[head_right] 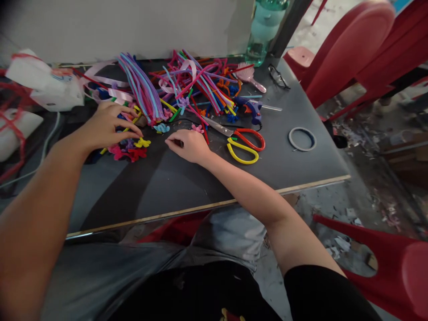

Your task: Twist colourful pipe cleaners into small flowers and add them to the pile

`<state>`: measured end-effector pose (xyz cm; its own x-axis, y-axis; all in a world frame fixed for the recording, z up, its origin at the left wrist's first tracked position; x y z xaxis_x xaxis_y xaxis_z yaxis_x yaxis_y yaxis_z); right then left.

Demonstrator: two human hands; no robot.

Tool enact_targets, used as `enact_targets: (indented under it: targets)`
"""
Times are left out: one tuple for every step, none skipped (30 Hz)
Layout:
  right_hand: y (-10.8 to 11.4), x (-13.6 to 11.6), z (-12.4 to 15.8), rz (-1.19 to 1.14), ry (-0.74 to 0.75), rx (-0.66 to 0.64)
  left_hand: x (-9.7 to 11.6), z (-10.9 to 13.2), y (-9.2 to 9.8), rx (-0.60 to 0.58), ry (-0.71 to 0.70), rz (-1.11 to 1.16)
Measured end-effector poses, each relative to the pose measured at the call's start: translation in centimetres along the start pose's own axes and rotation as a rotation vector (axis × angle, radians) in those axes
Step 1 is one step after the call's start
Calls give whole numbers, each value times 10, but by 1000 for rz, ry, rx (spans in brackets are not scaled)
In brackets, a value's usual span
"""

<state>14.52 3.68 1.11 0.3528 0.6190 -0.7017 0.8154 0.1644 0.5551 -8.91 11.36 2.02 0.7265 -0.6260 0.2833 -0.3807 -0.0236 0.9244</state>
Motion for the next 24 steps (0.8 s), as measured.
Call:
enact_targets:
  targets:
    - [0,0,0,-3,1,1,-1,0,0,-2,9,30]
    - [0,1,0,-4,0,0,-2,-1,0,-9,4,64]
    - [0,1,0,-5,-2,-3,-2,-2,-1,-17,-10,95]
    - [-1,2,0,-3,-6,-8,-2,-3,-2,-22,-28,117]
    - [-1,2,0,0,-10,-16,-4,-4,-3,-33,-46,128]
    - [-2,2,0,4,-13,-23,-6,-5,-6,-50,-61,129]
    - [-2,2,0,8,-14,-28,-10,-6,-9,-66,-69,127]
    - [-3,2,0,11,-14,-33,-14,-7,-11,-80,-72,126]
    - [-3,2,0,14,-14,-35,-18,-7,-12,-83,-67,125]
    - [-4,2,0,16,-15,-38,-22,-7,-12,-76,-55,118]
    - [-4,2,0,17,-17,-41,-25,-7,-9,-55,-35,101]
    - [-5,3,-1,18,-19,-44,-26,-6,-5,-19,-7,75]
    - [-5,3,-1,17,-19,-50,-25,-6,2,23,22,39]
    - [-6,2,-1,17,-18,-59,-21,-6,9,68,50,-2]
    - [-7,2,-1,16,-16,-71,-15,-7,18,117,75,-45]
    - [-8,2,-2,18,-14,-84,-6,-9,26,162,90,-84]
    - [-8,1,-2,24,-16,-93,5,-13,33,200,97,-121]
    - [-9,1,-2,34,-23,-98,17,-17,37,231,97,-149]
    - [-8,0,-2,48,-37,-94,30,-22,39,248,91,-156]
    - [-8,0,-2,62,-56,-83,44,-28,38,262,78,-147]
    - [-7,0,-2,75,-81,-65,57,-34,34,271,68,-121]
    - [-4,0,-1,91,-109,-40,70,-38,28,298,69,-82]
    - [0,1,-1,110,-136,-8,81,-41,21,340,84,-43]
    - [6,2,-1,136,-157,33,91,-42,12,394,106,-11]
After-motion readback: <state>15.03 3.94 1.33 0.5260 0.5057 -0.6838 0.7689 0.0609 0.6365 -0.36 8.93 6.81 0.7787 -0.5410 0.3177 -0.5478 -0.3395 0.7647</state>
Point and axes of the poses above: each hand's wrist, its own z-axis away from the middle knuckle, its own y-axis out of the back of the hand, x = y × z, the point moved 6 cm from there along -z, towards the middle knuckle, and after that the axes turned 8 degrees about -z, right-handed, at the moved point
